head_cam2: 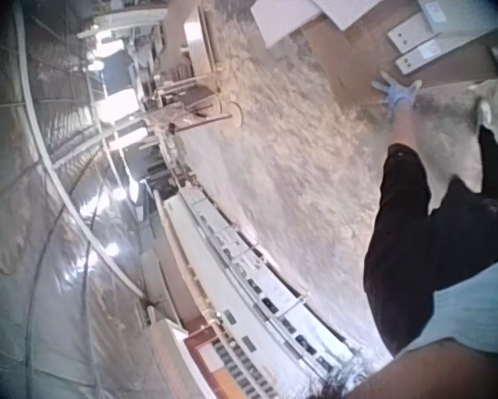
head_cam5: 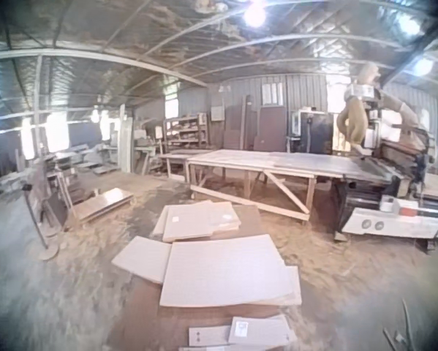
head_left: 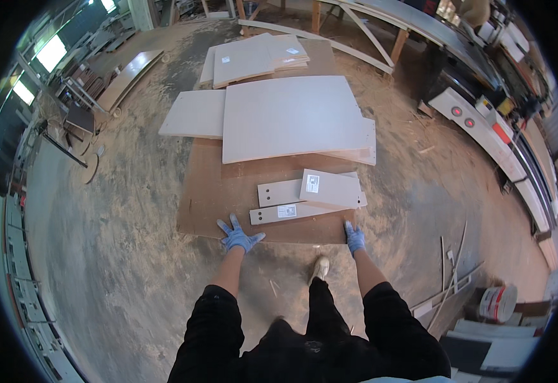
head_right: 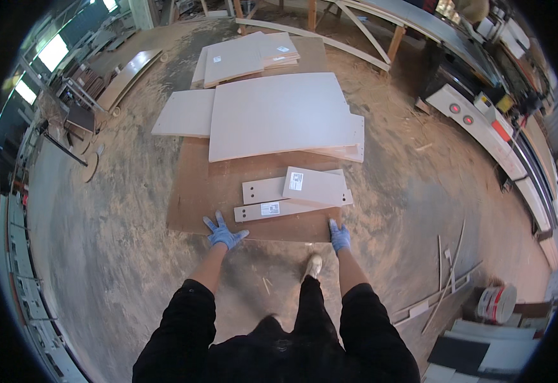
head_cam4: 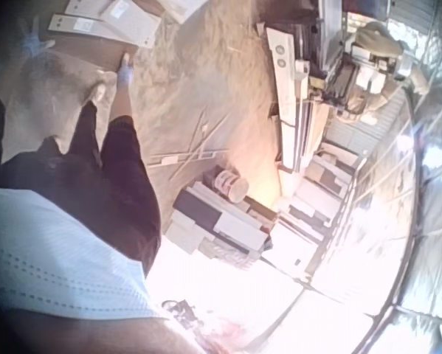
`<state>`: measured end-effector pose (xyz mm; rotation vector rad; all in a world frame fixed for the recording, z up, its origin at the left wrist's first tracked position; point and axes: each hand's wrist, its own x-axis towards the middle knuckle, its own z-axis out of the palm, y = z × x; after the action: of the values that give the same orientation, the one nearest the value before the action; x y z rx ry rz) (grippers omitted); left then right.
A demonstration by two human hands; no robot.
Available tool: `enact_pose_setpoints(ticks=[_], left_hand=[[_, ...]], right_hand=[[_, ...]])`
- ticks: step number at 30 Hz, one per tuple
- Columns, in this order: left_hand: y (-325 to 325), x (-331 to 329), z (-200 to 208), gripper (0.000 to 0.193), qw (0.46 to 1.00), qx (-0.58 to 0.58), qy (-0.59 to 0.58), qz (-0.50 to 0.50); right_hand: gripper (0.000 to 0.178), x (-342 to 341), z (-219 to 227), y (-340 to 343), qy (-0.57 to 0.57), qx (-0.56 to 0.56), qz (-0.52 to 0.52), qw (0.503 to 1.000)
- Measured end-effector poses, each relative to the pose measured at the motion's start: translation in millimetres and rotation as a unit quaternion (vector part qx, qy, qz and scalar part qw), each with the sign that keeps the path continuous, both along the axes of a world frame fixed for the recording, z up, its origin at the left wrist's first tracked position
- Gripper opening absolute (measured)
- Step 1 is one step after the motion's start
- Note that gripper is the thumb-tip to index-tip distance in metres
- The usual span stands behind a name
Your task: The person walks through a woodworking shop carrying a roll of labels. They tear off individual labels and apply them to various cut wooden panels on a workbench and a table. The person also stacks the labeled panels.
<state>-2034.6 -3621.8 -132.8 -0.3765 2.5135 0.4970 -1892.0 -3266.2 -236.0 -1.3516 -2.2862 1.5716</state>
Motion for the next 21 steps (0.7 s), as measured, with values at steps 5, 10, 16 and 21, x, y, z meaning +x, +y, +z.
enact_pose_setpoints(ticks=[5,10,16,21], left_hand=[[38,-77,1,0.127,0.999,-0.03,0.015,-0.024],[79,-174,7,0.128,1.0,-0.007,0.002,-0.006],[110,-233,-3,0.13,0.999,-0.035,0.036,-0.013],[129,-282,-5,0.127,0.998,-0.035,0.043,-0.02]], right_hand=[[0.068,-88,-2,47,0.018,0.005,0.04,0.999],[0.077,-172,22,83,-0.014,-0.027,0.026,0.999],[0.075,-238,32,112,-0.02,-0.002,0.041,0.999],[0.063,-267,23,130,-0.034,0.039,0.06,0.997]])
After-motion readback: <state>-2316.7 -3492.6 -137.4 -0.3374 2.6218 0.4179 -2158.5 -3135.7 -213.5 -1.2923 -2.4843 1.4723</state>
